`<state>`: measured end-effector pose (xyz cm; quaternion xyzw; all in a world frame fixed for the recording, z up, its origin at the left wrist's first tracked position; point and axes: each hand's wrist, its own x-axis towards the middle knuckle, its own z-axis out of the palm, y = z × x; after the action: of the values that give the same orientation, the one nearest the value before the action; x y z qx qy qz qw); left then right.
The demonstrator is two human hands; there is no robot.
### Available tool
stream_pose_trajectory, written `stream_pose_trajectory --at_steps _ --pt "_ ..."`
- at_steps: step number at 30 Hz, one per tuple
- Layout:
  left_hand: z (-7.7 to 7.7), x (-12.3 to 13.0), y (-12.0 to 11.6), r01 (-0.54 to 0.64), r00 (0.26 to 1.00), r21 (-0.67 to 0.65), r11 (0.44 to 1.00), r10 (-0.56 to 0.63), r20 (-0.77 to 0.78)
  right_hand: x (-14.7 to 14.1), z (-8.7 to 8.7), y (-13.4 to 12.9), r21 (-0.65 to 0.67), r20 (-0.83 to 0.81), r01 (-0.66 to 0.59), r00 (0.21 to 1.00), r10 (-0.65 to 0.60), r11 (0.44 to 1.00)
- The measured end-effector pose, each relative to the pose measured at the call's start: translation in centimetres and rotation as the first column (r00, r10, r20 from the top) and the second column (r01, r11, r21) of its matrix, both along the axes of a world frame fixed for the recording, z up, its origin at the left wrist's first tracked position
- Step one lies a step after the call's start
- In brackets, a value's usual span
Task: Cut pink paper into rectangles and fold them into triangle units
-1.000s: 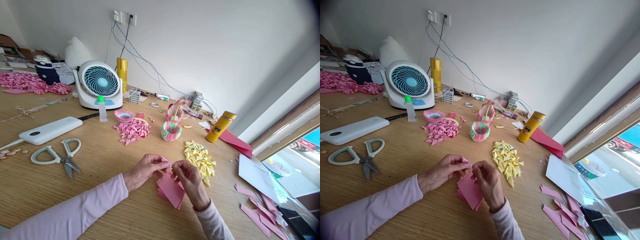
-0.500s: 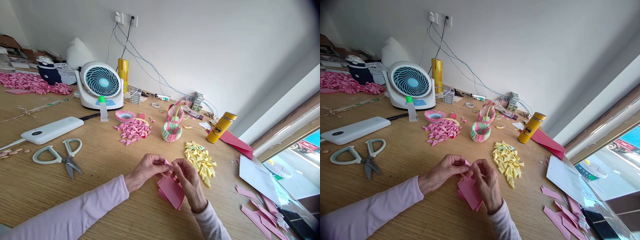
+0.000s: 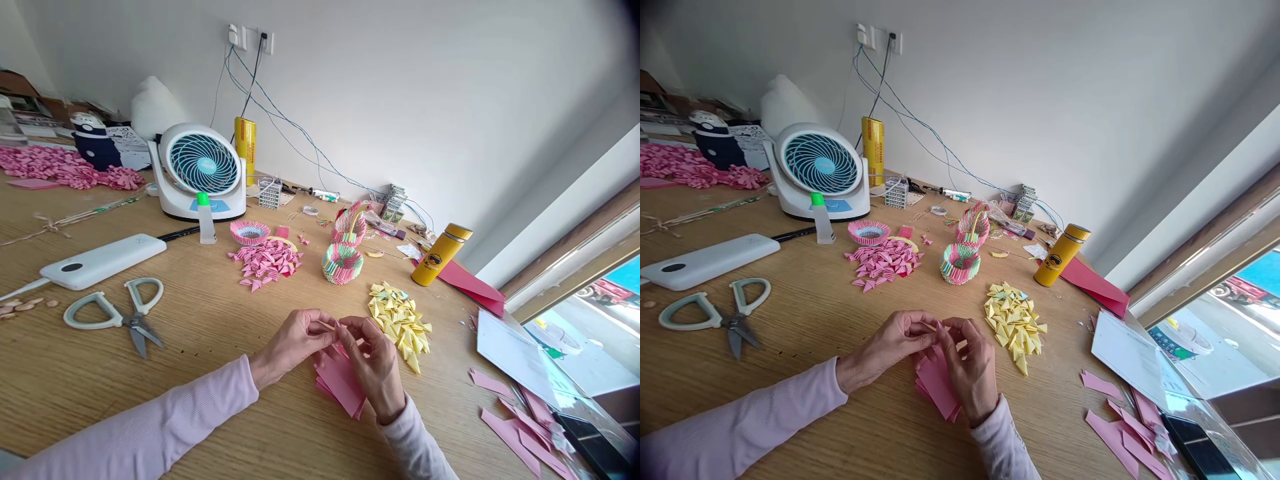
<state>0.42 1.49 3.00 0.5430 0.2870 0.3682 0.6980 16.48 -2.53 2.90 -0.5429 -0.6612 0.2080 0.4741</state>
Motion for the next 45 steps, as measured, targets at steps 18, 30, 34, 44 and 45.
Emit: stream_pose_trajectory --at_steps 18,30,34,44,45 --pt "0.9 0.0 -0.2 0.019 1.0 -0.056 0.998 -0.02 -0.018 0.5 0.3 0.5 -0.292 -0.482 -0.221 0.875 0.056 0.931" --pt "0.2 0.4 -0.2 -0.045 0.998 0.004 0.999 0.045 -0.048 0.2 -0.4 0.2 -0.251 -0.306 -0.161 0.949 0.08 0.954" --pt "0.2 0.5 -0.2 -0.049 0.998 -0.011 0.999 0.048 -0.038 -0.1 -0.1 0.0 -0.204 -0.186 -0.061 0.982 0.022 0.977" --pt "0.5 0.4 -0.4 -0.104 0.99 0.067 0.992 0.11 -0.087 0.0 0.4 0.0 -0.153 -0.161 -0.064 0.986 0.039 0.986" --pt "0.4 0.5 -0.4 -0.105 0.989 0.082 0.991 0.112 -0.095 0.1 0.4 0.1 -0.173 -0.206 -0.098 0.977 0.061 0.98"
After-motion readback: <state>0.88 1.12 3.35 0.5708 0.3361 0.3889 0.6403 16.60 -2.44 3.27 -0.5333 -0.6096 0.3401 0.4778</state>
